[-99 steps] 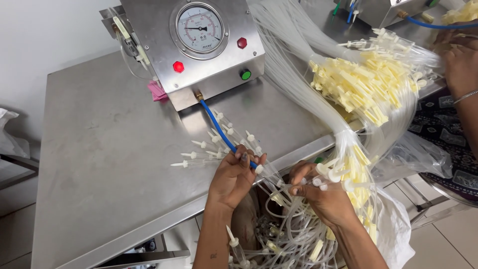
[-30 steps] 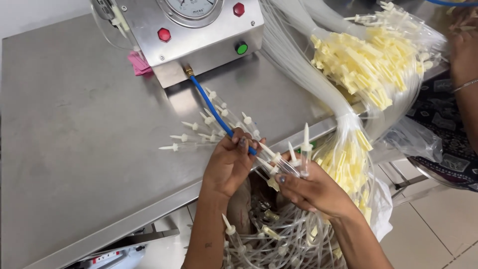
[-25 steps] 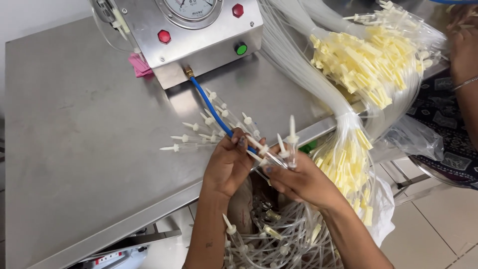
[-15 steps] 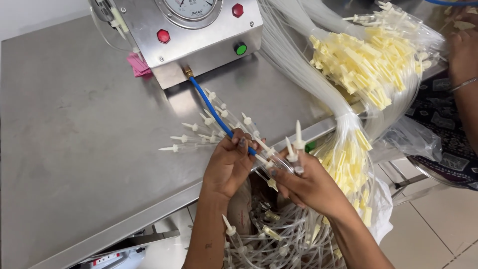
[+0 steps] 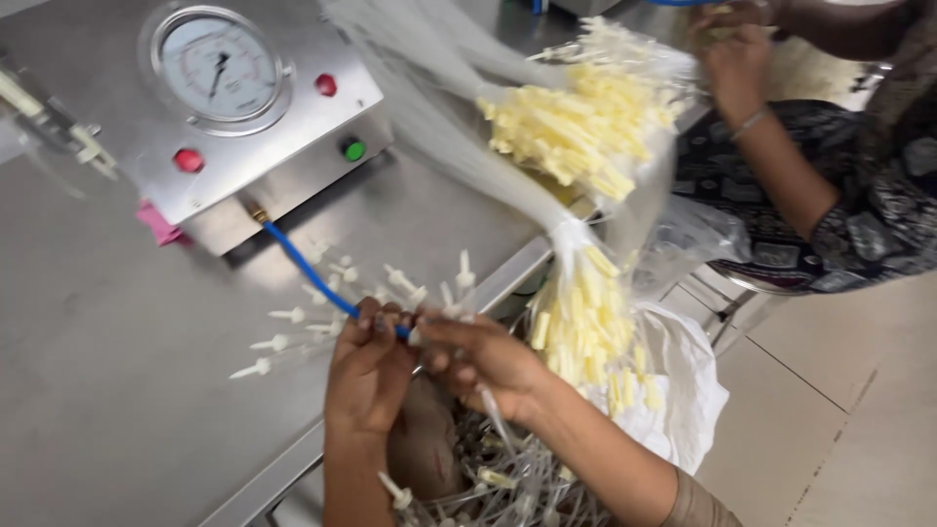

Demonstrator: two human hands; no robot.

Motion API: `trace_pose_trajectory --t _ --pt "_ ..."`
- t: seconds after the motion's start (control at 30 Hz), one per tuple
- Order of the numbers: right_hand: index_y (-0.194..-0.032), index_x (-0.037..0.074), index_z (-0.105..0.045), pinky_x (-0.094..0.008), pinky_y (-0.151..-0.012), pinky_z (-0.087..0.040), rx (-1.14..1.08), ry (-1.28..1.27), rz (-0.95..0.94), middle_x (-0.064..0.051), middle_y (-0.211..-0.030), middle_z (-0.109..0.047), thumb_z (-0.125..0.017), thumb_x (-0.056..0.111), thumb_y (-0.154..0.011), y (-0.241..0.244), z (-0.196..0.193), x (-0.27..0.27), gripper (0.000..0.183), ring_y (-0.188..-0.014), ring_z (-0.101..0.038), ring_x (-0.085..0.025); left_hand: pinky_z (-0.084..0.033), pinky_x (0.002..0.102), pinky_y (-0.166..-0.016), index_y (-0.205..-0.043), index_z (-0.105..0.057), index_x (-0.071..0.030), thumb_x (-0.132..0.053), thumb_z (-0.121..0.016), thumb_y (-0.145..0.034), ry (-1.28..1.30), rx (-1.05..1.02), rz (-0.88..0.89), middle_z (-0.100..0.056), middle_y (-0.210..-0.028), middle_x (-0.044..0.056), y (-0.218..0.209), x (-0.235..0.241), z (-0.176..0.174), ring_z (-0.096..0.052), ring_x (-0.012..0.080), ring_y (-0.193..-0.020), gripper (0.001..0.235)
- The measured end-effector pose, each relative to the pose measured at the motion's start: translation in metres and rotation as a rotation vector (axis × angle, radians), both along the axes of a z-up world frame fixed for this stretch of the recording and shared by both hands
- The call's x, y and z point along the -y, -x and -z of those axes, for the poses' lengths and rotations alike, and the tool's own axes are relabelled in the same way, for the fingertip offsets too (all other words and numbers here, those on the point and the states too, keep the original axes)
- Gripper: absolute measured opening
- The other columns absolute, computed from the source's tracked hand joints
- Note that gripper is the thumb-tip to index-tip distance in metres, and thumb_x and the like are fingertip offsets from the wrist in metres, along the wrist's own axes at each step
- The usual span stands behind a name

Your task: Assembling, testing, and organizing bundles of plastic medical tubing and drip chamber components in a manufacturing facility.

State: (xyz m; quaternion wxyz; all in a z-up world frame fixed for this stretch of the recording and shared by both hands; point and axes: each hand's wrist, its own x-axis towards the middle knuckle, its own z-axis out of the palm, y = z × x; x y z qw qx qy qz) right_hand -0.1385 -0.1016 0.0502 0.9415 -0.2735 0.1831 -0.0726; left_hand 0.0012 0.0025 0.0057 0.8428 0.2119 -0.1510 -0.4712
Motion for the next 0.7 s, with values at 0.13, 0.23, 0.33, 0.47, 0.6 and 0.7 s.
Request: trace_pose_trajectory --t 0.13,0.23,0.33,0.47,0.6,0.7 --pt "-0.107 0.000 -0.056 -0.023 -0.037 -0.048 0.043 0.074 -0.038 -0.011 -0.067 -0.064 -0.057 0.007 -0.102 0.036 0.004 0.010 0.009 -0.047 -0.059 -0.014 -0.044 0.046 -0.112 -0.086 -0.050 -0.011 0.003 -0.059 -0.096 0.005 -0.038 0.010 -0.063 -0.090 0.007 -0.002 0.001 0.004 -0.063 0.0223 -0.094 0.020" --pt "-0.115 -0.003 -0.058 -0.028 -0.051 -0.058 0.331 0.427 -0.113 -0.012 -0.074 -0.066 -0.057 -0.008 -0.100 0.064 0.020 0.027 0.016 -0.067 -0.070 -0.021 -0.040 0.050 -0.122 -0.087 -0.051 -0.009 0.010 -0.060 -0.093 0.044 -0.052 -0.016 -0.062 -0.089 0.006 -0.003 0.001 0.005 -0.062 0.0223 -0.092 0.022" --pt "-0.127 -0.006 -0.058 -0.035 -0.076 -0.063 0.379 0.479 -0.235 -0.019 -0.088 -0.072 -0.060 -0.016 -0.088 0.076 0.021 0.040 0.040 -0.083 -0.074 -0.026 -0.038 0.050 -0.122 -0.087 -0.051 -0.010 0.014 -0.060 -0.088 0.039 -0.069 -0.022 -0.061 -0.086 0.006 0.000 0.000 0.001 -0.063 0.0217 -0.090 0.025" --pt "-0.109 -0.007 -0.065 -0.030 -0.060 -0.057 0.067 0.594 -0.052 -0.018 -0.104 -0.072 -0.067 -0.024 -0.074 0.068 0.032 0.046 0.039 -0.076 -0.071 -0.022 -0.038 0.050 -0.121 -0.086 -0.050 -0.011 0.013 -0.060 -0.090 0.070 -0.076 0.019 -0.060 -0.083 0.006 -0.001 0.002 0.001 -0.063 0.0202 -0.086 0.026" --pt "-0.094 -0.008 -0.072 -0.030 -0.068 -0.058 0.288 0.585 0.064 -0.013 -0.101 -0.066 -0.063 -0.027 -0.078 0.053 0.035 0.043 0.026 -0.085 -0.067 -0.020 -0.040 0.049 -0.121 -0.085 -0.050 -0.011 0.009 -0.062 -0.092 0.030 -0.089 0.027 -0.060 -0.082 0.005 0.001 0.001 -0.003 -0.063 0.0189 -0.084 0.025" --pt "-0.088 -0.008 -0.072 -0.028 -0.068 -0.056 0.188 0.594 0.102 -0.012 -0.093 -0.063 -0.061 -0.027 -0.079 0.050 0.026 0.038 0.024 -0.078 -0.064 -0.017 -0.041 0.048 -0.121 -0.083 -0.050 -0.012 0.007 -0.064 -0.092 -0.003 -0.090 0.021 -0.060 -0.080 0.005 0.001 0.000 -0.006 -0.063 0.0180 -0.082 0.025"
